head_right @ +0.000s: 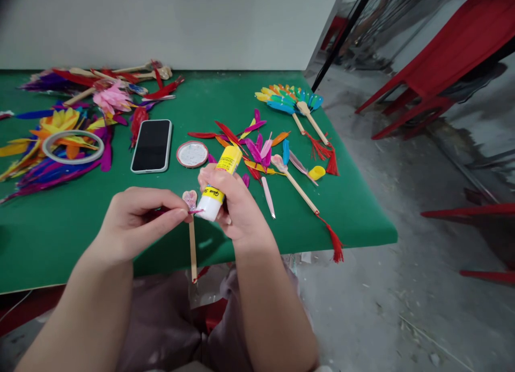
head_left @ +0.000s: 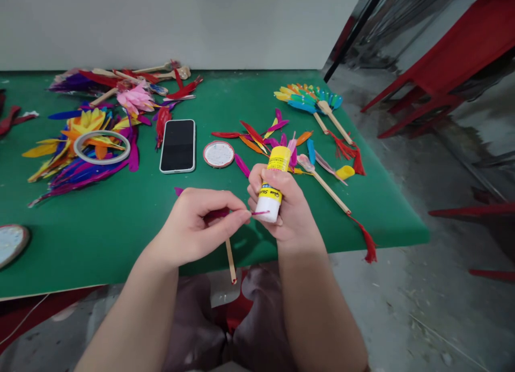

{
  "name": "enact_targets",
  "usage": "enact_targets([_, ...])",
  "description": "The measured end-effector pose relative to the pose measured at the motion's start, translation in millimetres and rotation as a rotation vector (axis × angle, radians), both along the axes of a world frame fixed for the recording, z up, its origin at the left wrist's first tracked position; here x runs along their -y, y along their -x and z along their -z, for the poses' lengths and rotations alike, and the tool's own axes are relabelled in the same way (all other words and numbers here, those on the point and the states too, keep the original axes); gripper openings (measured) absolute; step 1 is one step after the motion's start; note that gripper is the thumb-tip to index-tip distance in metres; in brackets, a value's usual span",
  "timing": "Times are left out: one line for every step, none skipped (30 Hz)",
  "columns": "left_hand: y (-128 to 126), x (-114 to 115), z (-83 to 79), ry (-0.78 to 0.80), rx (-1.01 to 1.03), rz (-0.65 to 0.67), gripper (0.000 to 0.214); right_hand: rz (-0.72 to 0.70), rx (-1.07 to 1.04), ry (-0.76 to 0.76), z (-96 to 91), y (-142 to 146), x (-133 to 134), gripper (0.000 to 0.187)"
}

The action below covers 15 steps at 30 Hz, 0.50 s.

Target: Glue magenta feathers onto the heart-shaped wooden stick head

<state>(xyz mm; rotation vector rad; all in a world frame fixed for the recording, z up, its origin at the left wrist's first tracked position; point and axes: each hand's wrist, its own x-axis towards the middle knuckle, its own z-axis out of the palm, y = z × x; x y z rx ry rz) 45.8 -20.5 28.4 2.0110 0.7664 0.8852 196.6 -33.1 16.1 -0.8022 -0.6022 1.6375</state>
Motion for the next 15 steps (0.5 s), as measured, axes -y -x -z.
enact_targets([-0.2, 0.2, 0.2, -0.003, -0.006, 0.000, 0.021, 0.003, -0.010, 0.009, -0.5, 0.0, -0.2, 0.026])
enact_targets([-0.4, 0.4, 0.3, -0.007, -0.014, -0.001, 0.021, 0.004, -0.022, 0.018, -1.0, 0.1, -0.5, 0.026])
enact_targets([-0.6, 0.6, 0.5, -0.013, -0.021, -0.004, 0.021, 0.004, -0.034, 0.026, -1.6, 0.1, -0.8, 0.026])
enact_targets([-0.9, 0.7, 0.6, -0.022, -0.027, -0.008, 0.021, 0.001, -0.047, 0.032, -2.1, 0.1, -1.2, 0.026])
enact_targets([-1.1, 0.6, 0.7, -0.030, -0.030, -0.011, 0.021, -0.005, -0.057, 0.036, -2.6, 0.0, -1.7, 0.027])
enact_targets([-1.3, 0.6, 0.9, -0.037, -0.031, -0.014, 0.021, -0.012, -0.064, 0.037, -2.9, 0.0, -2.1, 0.027])
enact_targets([-1.5, 0.5, 1.1, -0.042, -0.030, -0.015, 0.021, -0.018, -0.070, 0.035, -3.1, -0.2, -2.6, 0.027])
enact_targets([-1.6, 0.4, 1.2, -0.045, -0.029, -0.017, 0.020, -0.024, -0.073, 0.034, -3.3, -0.3, -2.9, 0.028])
enact_targets([-1.7, 0.4, 1.4, -0.047, -0.027, -0.019, 0.020, -0.026, -0.073, 0.033, -3.3, -0.4, -3.1, 0.028])
enact_targets([-1.7, 0.4, 1.6, -0.049, -0.030, -0.020, 0.019, -0.029, -0.071, 0.034, -3.3, -0.5, -3.2, 0.029])
enact_targets([-1.7, 0.5, 1.7, -0.053, -0.036, -0.021, 0.018, -0.030, -0.069, 0.035, -3.3, -0.5, -3.2, 0.030])
enact_targets([-1.8, 0.7, 1.9, -0.062, -0.041, -0.021, 0.018, -0.032, -0.067, 0.037, -3.3, -0.6, -3.1, 0.031])
enact_targets([-2.0, 0.9, 2.0, -0.074, -0.048, -0.022, 0.017, -0.036, -0.063, 0.039, -3.2, -0.6, -2.9, 0.032])
enact_targets([-2.3, 1.2, 2.1, -0.090, -0.051, -0.022, 0.016, -0.037, -0.058, 0.042, -3.2, -0.6, -2.8, 0.032])
enact_targets([-2.6, 1.5, 2.1, -0.107, -0.052, -0.022, 0.015, -0.037, -0.053, 0.043, -3.1, -0.6, -2.7, 0.033])
